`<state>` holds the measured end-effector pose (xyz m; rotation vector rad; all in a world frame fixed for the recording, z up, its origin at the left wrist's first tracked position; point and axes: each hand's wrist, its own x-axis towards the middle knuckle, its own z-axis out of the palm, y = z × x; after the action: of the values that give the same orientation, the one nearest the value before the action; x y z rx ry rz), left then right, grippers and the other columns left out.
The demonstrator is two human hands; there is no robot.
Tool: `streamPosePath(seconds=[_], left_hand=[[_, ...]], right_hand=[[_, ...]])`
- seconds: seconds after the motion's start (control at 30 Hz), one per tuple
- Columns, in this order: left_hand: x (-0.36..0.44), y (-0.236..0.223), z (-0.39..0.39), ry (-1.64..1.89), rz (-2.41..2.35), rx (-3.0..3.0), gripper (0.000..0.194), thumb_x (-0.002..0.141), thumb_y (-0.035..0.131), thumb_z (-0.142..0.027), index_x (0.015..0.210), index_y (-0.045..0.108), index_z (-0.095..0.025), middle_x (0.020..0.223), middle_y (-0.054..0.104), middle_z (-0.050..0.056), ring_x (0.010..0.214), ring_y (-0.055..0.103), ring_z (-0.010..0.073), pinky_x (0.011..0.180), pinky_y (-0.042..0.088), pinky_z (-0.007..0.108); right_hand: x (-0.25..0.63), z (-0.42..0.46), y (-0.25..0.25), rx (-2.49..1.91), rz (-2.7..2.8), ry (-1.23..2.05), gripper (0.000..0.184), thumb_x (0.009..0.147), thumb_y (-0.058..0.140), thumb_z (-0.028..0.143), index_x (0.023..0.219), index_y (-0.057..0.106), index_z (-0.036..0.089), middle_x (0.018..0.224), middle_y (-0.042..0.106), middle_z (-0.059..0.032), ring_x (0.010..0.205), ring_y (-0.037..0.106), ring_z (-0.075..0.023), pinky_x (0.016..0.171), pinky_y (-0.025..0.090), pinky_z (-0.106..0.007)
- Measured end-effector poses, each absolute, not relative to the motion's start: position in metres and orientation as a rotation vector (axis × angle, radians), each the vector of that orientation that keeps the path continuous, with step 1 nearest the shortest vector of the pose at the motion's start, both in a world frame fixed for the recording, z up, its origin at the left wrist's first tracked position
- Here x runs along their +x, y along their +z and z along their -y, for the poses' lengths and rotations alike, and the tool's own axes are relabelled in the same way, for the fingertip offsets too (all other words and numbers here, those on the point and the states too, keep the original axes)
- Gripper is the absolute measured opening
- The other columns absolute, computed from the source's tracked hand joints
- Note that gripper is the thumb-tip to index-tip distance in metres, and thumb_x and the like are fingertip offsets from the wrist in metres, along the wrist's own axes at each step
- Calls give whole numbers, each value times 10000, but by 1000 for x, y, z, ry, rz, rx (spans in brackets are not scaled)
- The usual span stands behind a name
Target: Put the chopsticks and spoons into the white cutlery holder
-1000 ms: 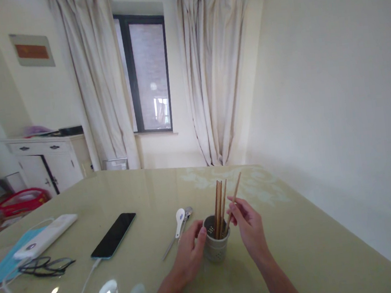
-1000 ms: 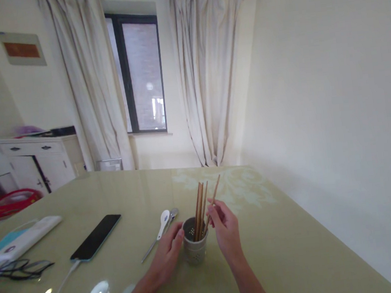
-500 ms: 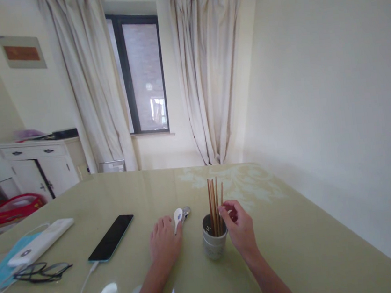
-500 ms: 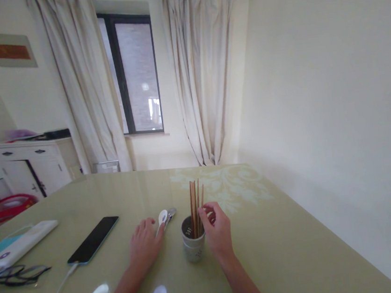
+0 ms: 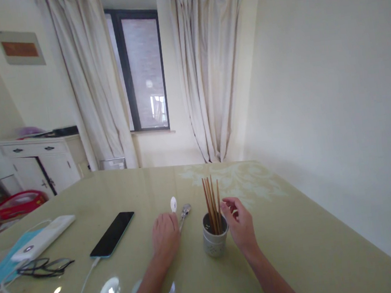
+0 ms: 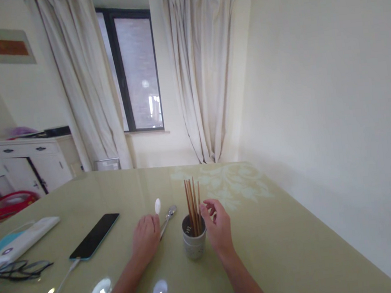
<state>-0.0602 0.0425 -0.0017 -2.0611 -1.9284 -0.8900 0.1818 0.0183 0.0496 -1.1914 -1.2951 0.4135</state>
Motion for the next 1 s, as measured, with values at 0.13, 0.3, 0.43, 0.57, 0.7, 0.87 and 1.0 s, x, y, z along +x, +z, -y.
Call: streamPosePath(seconds=[0.13, 0.3, 0.43, 0.57, 0.7, 0.87, 1.0], left_hand=[[-42, 14, -25, -1295, 1788, -2023, 422, 1099, 240, -324, 830, 552, -228, 830, 585, 81, 823, 569, 242, 800, 493, 377], [-19, 11, 1, -1425, 1312, -2271, 378, 1097, 304, -407, 927, 590, -228, 969, 651, 118, 948, 630, 250, 880, 525, 384], [-15, 12, 7, -1376, 1075, -2249, 364, 1098, 308, -384, 930, 592, -231, 923, 653, 107, 882, 645, 236, 856, 535, 369], [-12, 23, 9, -1443, 984, -2129, 223, 1084, 427, -358, 959, 556, -227, 915, 649, 82, 841, 641, 210, 802, 531, 324], [-13, 26, 10, -1477, 899, -2149, 248, 1102, 384, -370, 1021, 556, -210, 935, 651, 72, 887, 646, 208, 835, 533, 321], [-31, 20, -6, -1388, 1385, -2141, 356, 1107, 313, -370, 1100, 617, -186, 1045, 676, 109, 980, 655, 240, 888, 516, 371], [-43, 15, -24, -833, 2050, -2070, 283, 1071, 420, -307, 1008, 668, -187, 1062, 687, 105, 1023, 659, 263, 895, 484, 381]], right_hand=[[183, -8, 52, -1104, 1369, 88, 317, 1019, 603, 485, 1078, 741, 205, 932, 712, -89, 862, 625, -258, 773, 513, -391], [170, 15, 54, -763, 1690, 99, 277, 1014, 654, 380, 1241, 734, 244, 921, 731, -75, 876, 649, -264, 791, 532, -399], [160, 23, 55, -753, 1618, 253, 165, 1031, 621, 277, 1123, 755, 248, 867, 725, -60, 780, 649, -221, 695, 527, -327], [160, 23, 55, -740, 1612, 337, 230, 985, 677, 403, 1107, 749, 221, 832, 708, -46, 711, 640, -203, 658, 532, -302], [158, 21, 51, -777, 1545, 353, 187, 974, 705, 389, 1027, 762, 218, 872, 761, -44, 744, 699, -191, 702, 564, -273], [172, 7, 52, -875, 1129, 342, 241, 995, 694, 432, 1037, 753, 203, 853, 761, -43, 699, 686, -174, 634, 558, -251], [188, -8, 56, -973, 1006, 304, 378, 974, 692, 530, 1100, 753, 179, 840, 752, -47, 671, 661, -172, 611, 541, -259]])
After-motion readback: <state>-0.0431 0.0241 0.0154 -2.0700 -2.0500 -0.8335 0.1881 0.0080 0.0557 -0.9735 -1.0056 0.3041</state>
